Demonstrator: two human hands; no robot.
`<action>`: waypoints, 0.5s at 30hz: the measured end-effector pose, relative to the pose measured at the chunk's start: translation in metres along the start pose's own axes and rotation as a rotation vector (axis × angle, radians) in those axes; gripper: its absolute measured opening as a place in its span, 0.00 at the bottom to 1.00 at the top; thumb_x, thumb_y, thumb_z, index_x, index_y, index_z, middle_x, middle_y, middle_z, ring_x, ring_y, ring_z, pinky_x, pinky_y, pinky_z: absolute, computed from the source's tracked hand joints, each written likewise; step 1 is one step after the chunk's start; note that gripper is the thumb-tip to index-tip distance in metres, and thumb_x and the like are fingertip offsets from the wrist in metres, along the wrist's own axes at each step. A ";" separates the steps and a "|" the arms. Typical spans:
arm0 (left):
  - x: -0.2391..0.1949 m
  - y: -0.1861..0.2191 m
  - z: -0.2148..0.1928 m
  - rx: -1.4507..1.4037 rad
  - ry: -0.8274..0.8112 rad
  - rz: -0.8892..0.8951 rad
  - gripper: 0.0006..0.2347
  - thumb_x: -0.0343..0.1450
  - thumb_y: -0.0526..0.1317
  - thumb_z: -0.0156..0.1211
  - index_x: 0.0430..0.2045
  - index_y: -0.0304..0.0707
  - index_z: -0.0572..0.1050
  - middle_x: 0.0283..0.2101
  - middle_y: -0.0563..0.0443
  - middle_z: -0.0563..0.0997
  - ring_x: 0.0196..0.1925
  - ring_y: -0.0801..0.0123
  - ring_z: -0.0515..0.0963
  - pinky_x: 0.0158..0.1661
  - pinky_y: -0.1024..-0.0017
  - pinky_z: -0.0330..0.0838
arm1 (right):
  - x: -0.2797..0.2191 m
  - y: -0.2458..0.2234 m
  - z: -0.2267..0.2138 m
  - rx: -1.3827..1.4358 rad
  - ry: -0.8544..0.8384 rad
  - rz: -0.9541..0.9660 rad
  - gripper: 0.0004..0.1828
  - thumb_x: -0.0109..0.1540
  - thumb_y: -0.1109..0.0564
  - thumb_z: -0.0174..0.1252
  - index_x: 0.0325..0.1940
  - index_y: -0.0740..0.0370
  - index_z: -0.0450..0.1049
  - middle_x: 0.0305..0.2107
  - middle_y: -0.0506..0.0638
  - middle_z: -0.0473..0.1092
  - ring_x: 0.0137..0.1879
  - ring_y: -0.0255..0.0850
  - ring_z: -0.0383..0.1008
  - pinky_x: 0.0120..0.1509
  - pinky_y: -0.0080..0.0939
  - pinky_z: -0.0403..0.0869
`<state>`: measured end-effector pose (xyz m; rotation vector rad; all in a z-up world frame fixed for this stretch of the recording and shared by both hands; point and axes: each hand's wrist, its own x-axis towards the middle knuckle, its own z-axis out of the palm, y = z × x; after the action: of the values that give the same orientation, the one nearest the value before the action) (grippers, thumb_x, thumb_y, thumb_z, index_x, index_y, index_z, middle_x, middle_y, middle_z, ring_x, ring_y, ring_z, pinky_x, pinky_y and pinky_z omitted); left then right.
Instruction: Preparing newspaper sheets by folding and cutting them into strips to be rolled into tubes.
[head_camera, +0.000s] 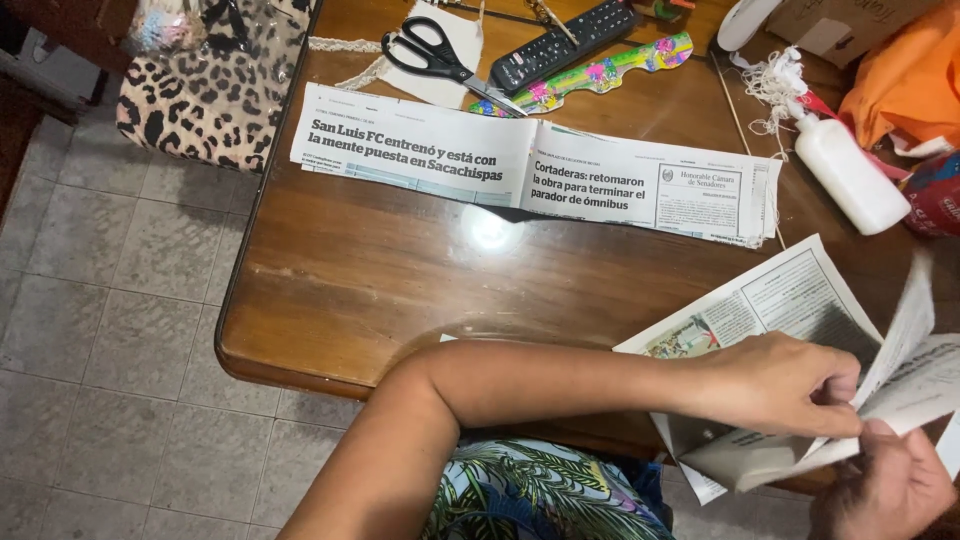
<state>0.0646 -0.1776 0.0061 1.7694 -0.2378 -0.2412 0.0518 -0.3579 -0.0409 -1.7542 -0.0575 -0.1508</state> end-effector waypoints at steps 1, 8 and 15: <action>-0.002 0.002 0.001 -0.014 0.001 -0.007 0.10 0.55 0.49 0.47 0.15 0.45 0.66 0.20 0.56 0.77 0.23 0.68 0.74 0.23 0.71 0.62 | -0.001 -0.006 0.000 -0.055 0.021 -0.010 0.07 0.62 0.60 0.45 0.30 0.63 0.59 0.26 0.44 0.58 0.34 0.30 0.57 0.41 0.28 0.61; -0.008 0.008 -0.003 -0.060 0.059 -0.034 0.10 0.52 0.46 0.51 0.18 0.43 0.67 0.23 0.57 0.77 0.26 0.66 0.76 0.27 0.70 0.65 | 0.019 0.069 -0.096 -0.655 0.245 0.228 0.11 0.57 0.58 0.47 0.28 0.53 0.50 0.24 0.38 0.49 0.30 0.31 0.47 0.32 0.28 0.58; 0.001 -0.010 0.021 0.115 0.074 0.145 0.10 0.61 0.45 0.45 0.26 0.59 0.77 0.37 0.60 0.81 0.40 0.65 0.83 0.35 0.66 0.74 | -0.008 0.013 -0.074 -0.615 -0.060 -0.091 0.25 0.66 0.60 0.57 0.62 0.78 0.61 0.50 0.64 0.64 0.52 0.46 0.64 0.53 0.39 0.63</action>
<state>0.0601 -0.1952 -0.0076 1.8618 -0.3305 -0.0580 0.0401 -0.4331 -0.0414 -2.3719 -0.1466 -0.1958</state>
